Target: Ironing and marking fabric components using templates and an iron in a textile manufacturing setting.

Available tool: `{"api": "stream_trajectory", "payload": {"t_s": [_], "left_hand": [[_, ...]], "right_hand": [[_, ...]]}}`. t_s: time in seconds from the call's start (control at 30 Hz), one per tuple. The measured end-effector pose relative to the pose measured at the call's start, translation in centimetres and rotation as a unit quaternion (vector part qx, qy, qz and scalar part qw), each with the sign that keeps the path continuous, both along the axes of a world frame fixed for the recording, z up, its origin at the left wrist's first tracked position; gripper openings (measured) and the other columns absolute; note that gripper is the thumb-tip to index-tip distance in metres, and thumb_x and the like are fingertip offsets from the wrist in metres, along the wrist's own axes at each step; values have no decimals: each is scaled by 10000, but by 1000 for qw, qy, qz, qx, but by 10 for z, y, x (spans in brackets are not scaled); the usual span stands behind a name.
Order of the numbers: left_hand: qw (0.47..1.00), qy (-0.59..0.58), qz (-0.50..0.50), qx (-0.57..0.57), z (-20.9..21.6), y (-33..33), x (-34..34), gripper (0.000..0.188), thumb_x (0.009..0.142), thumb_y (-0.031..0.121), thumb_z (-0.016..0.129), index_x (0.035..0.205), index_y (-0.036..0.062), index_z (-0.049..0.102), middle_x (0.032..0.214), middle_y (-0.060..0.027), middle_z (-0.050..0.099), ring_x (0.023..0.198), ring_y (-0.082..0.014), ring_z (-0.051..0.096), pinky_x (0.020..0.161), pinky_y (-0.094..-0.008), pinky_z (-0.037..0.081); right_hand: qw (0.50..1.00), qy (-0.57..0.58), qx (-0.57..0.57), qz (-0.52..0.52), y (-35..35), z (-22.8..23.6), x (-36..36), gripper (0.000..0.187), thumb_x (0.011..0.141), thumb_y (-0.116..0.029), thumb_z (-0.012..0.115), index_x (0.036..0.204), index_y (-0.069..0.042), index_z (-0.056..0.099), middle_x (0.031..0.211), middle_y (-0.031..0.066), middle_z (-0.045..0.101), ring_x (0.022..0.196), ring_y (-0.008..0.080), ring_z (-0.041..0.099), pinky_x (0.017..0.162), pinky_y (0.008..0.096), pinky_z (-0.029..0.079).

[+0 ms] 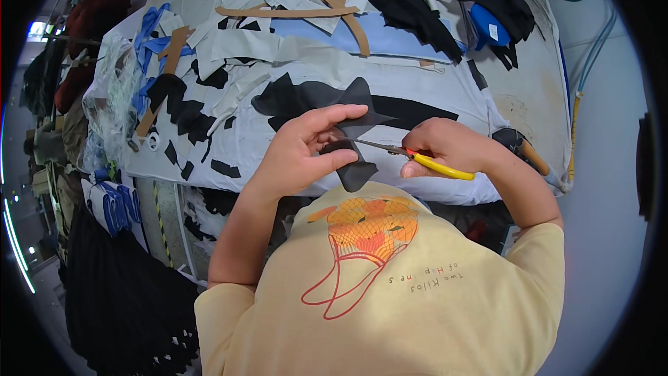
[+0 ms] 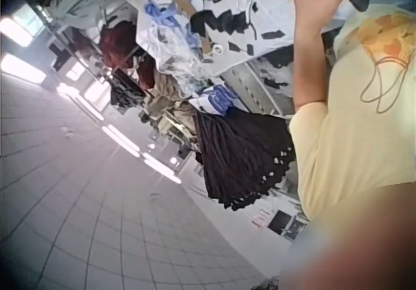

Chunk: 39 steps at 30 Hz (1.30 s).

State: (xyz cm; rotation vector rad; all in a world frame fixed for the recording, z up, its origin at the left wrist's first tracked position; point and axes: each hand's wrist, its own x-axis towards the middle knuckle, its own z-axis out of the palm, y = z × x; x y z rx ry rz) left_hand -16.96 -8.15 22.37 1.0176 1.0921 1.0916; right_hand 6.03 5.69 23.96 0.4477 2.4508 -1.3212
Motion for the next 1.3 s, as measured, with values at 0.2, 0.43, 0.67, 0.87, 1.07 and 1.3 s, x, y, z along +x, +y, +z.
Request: {"api": "stream_trajectory", "payload": {"t_s": [0.2, 0.43, 0.67, 0.87, 1.07, 1.3], "left_hand": [[1000, 4, 24, 1, -5, 0, -12, 575, 774, -111, 682, 1315, 23, 540, 1203, -49, 601, 961, -100, 598, 862, -245, 509], [875, 206, 439, -9, -33, -100, -291, 409, 884, 46, 658, 1281, 46, 562, 1076, -59, 655, 942, -132, 622, 848, -257, 492], [794, 241, 554, 71, 32, -146, -401, 361, 915, 21, 623, 1270, 26, 557, 1195, -80, 641, 1015, -137, 629, 850, -251, 526], [851, 189, 487, 53, 9, -106, -397, 395, 910, 27, 630, 1294, 5, 540, 1241, -100, 618, 1097, -156, 593, 948, -280, 466], [919, 85, 384, -5, 20, -62, -330, 557, 863, -105, 426, 1409, 2, 420, 1411, -141, 483, 1261, -203, 503, 987, -255, 417], [853, 310, 419, 35, 62, -25, -246, 329, 888, 1, 630, 1215, 42, 628, 1055, -64, 696, 956, -109, 664, 678, -171, 453]], "right_hand": [[997, 67, -17, -31, 2, -11, 4, 600, 868, -559, 613, 680, 3, 517, 595, 152, 439, 558, 327, 445, 520, 401, 343], [911, -67, -7, -408, 60, -53, 74, 568, 860, -601, 614, 726, -53, 547, 650, 1, 477, 544, 78, 486, 454, 235, 396], [822, -236, 279, -437, 126, -173, 169, 509, 870, -484, 625, 954, 18, 637, 916, 230, 666, 870, 391, 637, 756, 447, 498], [774, -197, 318, -511, 159, -236, 215, 427, 842, -348, 654, 995, 49, 626, 955, 258, 668, 898, 412, 650, 787, 462, 512], [765, -189, 298, -539, 169, -233, 219, 423, 832, -351, 676, 983, 43, 652, 968, 235, 679, 918, 372, 660, 803, 416, 517], [822, 98, 275, -489, 116, -151, 124, 229, 898, -170, 641, 1068, -16, 641, 1052, 132, 635, 917, 239, 649, 815, 318, 513]]}}
